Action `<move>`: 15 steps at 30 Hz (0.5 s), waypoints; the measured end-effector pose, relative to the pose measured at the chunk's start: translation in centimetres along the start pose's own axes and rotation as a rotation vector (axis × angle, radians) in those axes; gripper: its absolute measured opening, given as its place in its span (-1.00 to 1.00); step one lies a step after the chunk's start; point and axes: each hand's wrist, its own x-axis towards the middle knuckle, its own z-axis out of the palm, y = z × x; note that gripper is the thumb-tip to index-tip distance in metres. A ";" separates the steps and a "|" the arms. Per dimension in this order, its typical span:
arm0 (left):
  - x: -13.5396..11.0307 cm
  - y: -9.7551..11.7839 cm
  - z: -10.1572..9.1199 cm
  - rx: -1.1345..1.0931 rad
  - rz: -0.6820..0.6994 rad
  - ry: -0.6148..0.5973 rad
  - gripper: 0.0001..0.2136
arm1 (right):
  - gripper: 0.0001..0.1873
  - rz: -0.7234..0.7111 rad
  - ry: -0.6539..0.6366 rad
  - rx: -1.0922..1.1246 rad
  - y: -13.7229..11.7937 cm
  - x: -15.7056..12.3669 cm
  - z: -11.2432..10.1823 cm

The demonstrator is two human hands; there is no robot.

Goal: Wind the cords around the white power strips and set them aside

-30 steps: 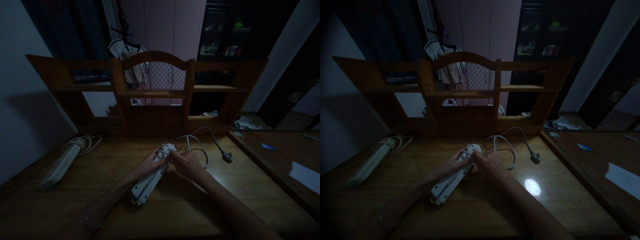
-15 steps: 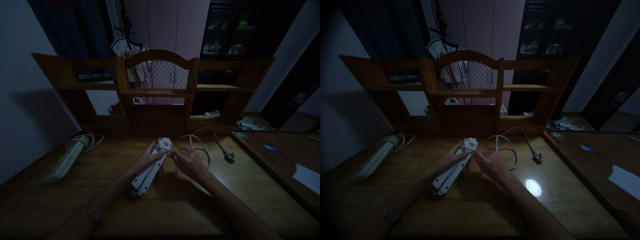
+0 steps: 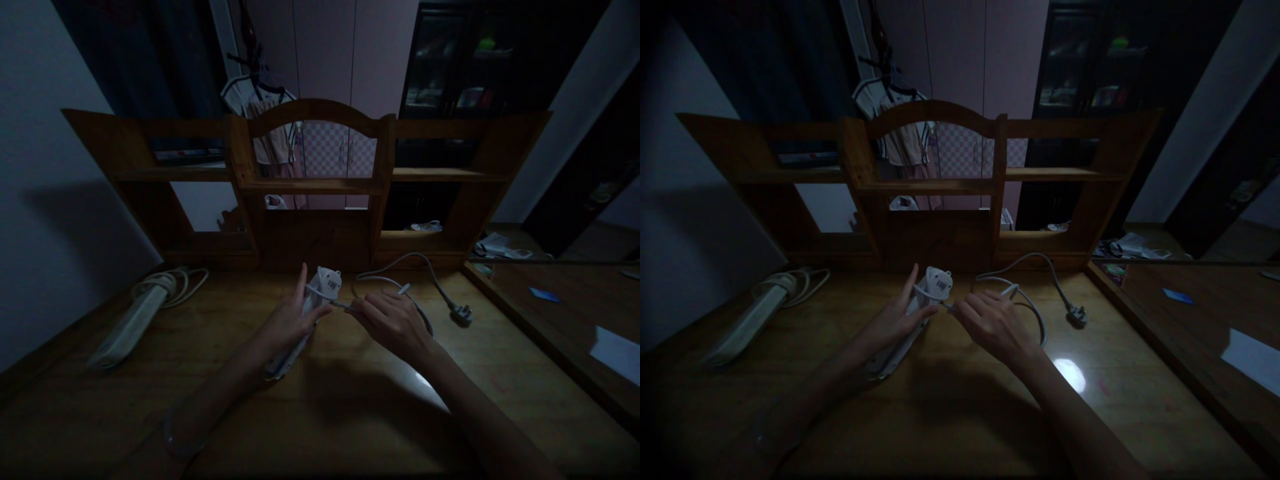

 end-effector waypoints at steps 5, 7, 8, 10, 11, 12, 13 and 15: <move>-1.6 1.2 1.6 0.118 0.137 -0.114 -0.12 | -0.76 -0.033 0.047 0.139 -0.6 0.0 0.1; -1.9 1.2 2.2 0.119 0.223 -0.145 -0.16 | -0.77 -0.037 0.045 0.189 -0.7 0.1 0.1; -2.0 1.3 2.4 0.119 0.256 -0.163 -0.18 | -0.77 -0.021 0.042 0.218 -0.7 0.2 0.1; -2.3 1.5 2.7 0.135 0.301 -0.198 -0.21 | -0.76 0.044 0.030 0.299 -0.5 0.4 -0.2; -2.3 1.6 2.8 0.147 0.317 -0.220 -0.22 | -0.75 0.088 0.018 0.352 -0.4 0.6 -0.4; -2.4 1.7 2.9 0.156 0.332 -0.245 -0.22 | -0.72 0.130 0.004 0.411 -0.3 0.7 -0.7; -2.5 1.7 2.9 0.157 0.348 -0.273 -0.21 | -0.68 0.164 -0.010 0.477 -0.2 0.8 -1.0; -2.6 1.6 3.1 0.123 0.376 -0.327 -0.17 | -0.62 0.224 -0.040 0.626 -0.1 1.0 -1.4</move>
